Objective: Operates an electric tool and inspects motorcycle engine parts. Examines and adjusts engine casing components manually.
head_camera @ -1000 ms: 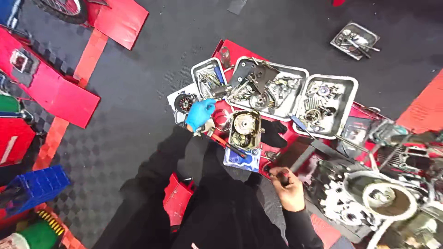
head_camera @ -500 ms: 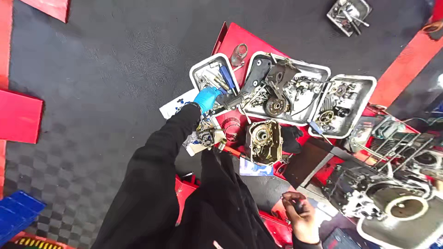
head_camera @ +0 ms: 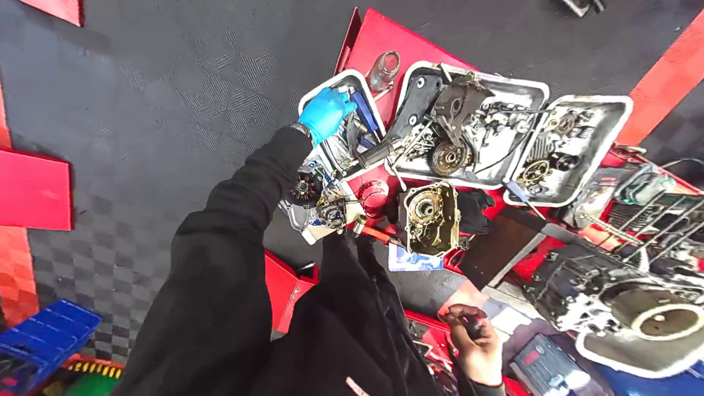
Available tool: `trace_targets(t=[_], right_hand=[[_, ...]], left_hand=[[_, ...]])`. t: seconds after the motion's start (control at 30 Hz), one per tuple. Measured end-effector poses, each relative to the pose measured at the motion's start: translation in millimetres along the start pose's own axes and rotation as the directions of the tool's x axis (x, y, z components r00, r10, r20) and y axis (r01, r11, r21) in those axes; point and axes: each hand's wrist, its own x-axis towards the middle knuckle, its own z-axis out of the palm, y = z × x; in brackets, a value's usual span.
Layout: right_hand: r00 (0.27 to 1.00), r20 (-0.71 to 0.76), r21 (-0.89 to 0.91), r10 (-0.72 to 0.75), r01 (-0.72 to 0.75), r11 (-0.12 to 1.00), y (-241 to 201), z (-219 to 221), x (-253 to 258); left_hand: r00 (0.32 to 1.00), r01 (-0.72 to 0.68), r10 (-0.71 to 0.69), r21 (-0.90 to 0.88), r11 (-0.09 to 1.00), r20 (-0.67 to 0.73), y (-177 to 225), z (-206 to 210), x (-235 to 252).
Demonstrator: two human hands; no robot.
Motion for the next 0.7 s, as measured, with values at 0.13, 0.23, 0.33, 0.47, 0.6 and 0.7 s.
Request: trace_targets(t=[0.13,0.23,0.33,0.47,0.6,0.7], right_hand=[[1.000,-0.007,0.011,-0.010,0.010,1.000,-0.5,-3.6,-1.5],[1.000,-0.018,-0.003,-0.008,0.008,1.000,-0.4,-10.5,-2.9],[0.999,-0.034,-0.008,-0.025,0.025,1.000,1.8,-14.5,-5.7],[0.997,-0.053,-0.033,-0.050,0.048,0.998,10.3,-22.7,-13.7],[0.990,-0.092,-0.101,-0.107,0.098,0.990,18.6,-36.7,-23.5],[0.972,-0.181,-0.057,-0.149,0.141,0.988,32.2,-63.9,-30.6]], left_hand=[[0.987,0.152,-0.152,0.002,0.988,-0.053,-17.6,-7.1,6.6],[0.959,0.260,-0.259,-0.005,0.966,-0.115,-27.8,-6.7,-4.4],[0.933,0.346,-0.346,-0.016,0.938,-0.095,-31.6,-6.2,-20.1],[0.919,0.389,-0.392,-0.062,0.919,-0.035,-23.7,-7.9,-42.8],[0.790,0.603,-0.573,-0.106,0.791,0.216,58.1,-83.5,-58.6],[0.774,0.576,-0.627,-0.312,0.755,-0.088,113.1,-76.9,-71.8]])
